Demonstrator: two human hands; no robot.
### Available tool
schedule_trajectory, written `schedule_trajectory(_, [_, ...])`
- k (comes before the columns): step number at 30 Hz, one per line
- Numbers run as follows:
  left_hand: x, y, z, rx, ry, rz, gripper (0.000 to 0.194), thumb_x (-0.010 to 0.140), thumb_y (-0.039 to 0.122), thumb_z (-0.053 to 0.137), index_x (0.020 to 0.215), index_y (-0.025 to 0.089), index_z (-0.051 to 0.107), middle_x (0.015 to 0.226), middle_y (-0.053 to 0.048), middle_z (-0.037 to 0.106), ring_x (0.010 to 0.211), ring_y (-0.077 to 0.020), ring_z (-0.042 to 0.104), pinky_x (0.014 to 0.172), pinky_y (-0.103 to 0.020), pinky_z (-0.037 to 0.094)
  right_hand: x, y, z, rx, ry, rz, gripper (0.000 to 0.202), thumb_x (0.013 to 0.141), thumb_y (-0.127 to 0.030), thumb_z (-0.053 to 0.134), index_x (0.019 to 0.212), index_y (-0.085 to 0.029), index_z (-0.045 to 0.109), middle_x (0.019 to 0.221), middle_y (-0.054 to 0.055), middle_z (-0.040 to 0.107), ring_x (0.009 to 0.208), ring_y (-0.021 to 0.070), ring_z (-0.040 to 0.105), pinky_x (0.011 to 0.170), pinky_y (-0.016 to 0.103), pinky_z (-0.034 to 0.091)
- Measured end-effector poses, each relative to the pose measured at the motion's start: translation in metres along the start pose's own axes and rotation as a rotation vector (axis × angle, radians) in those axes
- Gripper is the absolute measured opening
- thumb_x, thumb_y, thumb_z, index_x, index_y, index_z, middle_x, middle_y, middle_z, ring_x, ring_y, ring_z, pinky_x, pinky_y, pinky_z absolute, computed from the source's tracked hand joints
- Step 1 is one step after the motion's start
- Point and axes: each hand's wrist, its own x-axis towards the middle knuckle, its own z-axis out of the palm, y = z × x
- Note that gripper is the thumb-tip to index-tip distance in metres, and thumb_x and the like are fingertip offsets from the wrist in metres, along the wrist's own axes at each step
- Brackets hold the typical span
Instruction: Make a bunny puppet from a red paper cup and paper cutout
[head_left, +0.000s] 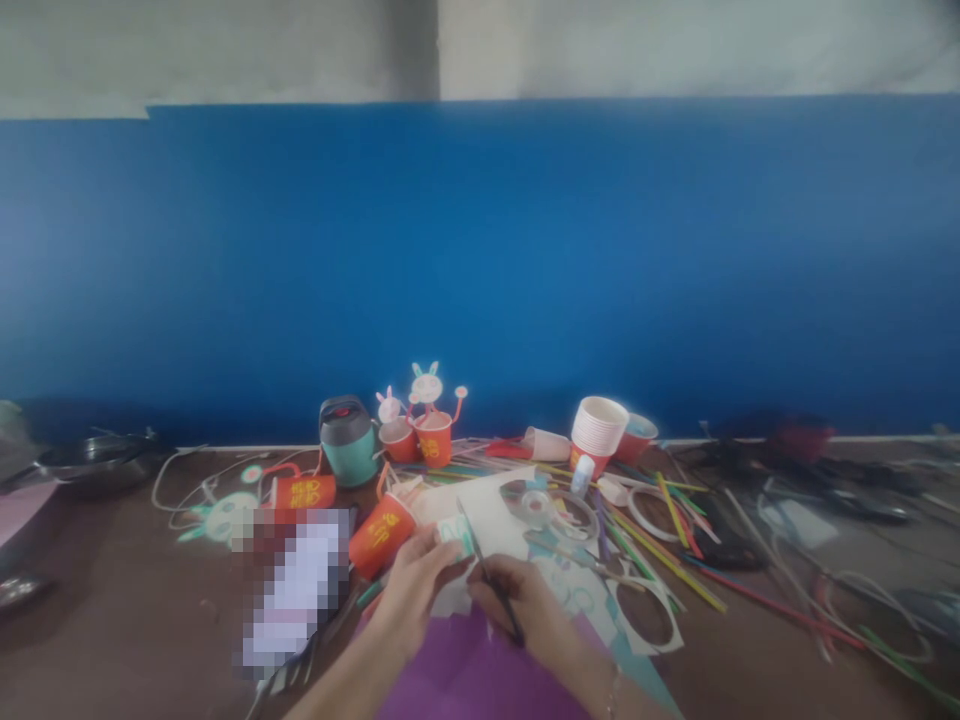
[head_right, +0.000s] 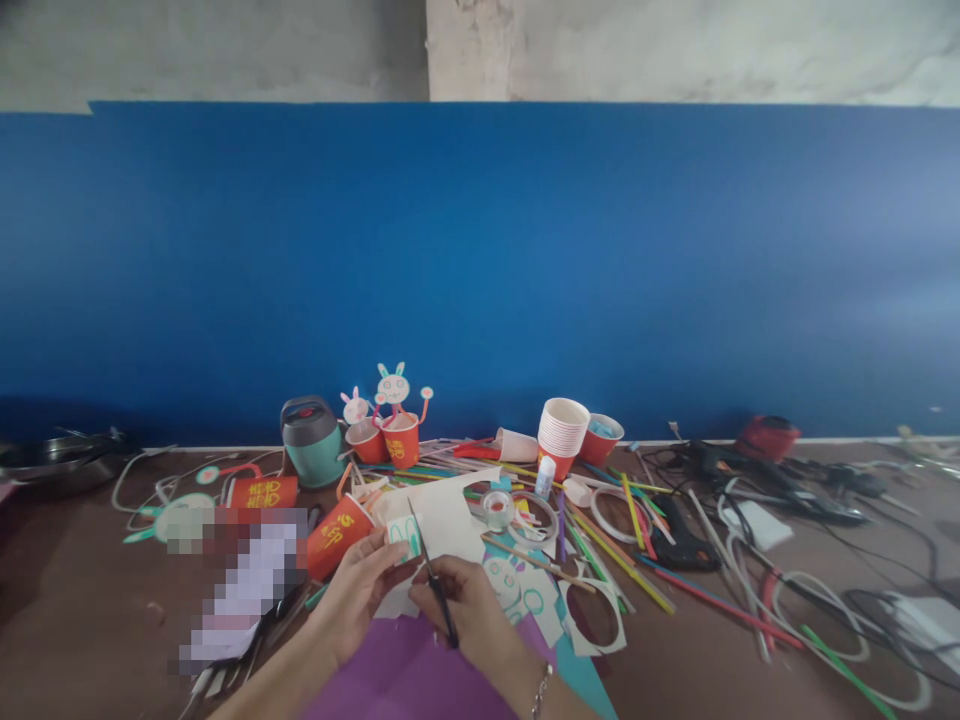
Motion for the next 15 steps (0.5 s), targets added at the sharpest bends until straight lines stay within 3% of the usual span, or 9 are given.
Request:
schedule_trajectory(4, [0.0008, 0.0013, -0.0004, 0.026, -0.052, -0.005, 0.025, 0.063, 0.028, 0.077, 0.082, 0.011, 0.071, 0.078, -0.007, 0.071, 0.070, -0.0167, 0.062, 0.073, -0.027, 0.050, 0.0010, 0.0036, 0.0003, 0.000, 0.005, 0.007, 0.022, 0.074, -0.039, 0.064, 0.076, -0.018, 0.057, 0.045, -0.010, 0.040, 0.035, 0.0044, 0.030, 0.035, 0.018, 0.025])
schedule_trajectory(15, [0.0016, -0.0012, -0.0036, 0.042, -0.047, -0.002, 0.025, 0.066, 0.027, 0.074, 0.086, 0.013, 0.070, 0.081, -0.007, 0.071, 0.077, -0.0188, 0.063, 0.077, -0.028, 0.048, -0.0010, -0.0050, -0.0002, -0.020, 0.016, -0.035, 0.021, 0.074, -0.036, 0.061, 0.066, -0.017, 0.056, 0.044, -0.009, 0.038, 0.037, 0.0049, 0.030, 0.037, 0.019, 0.026])
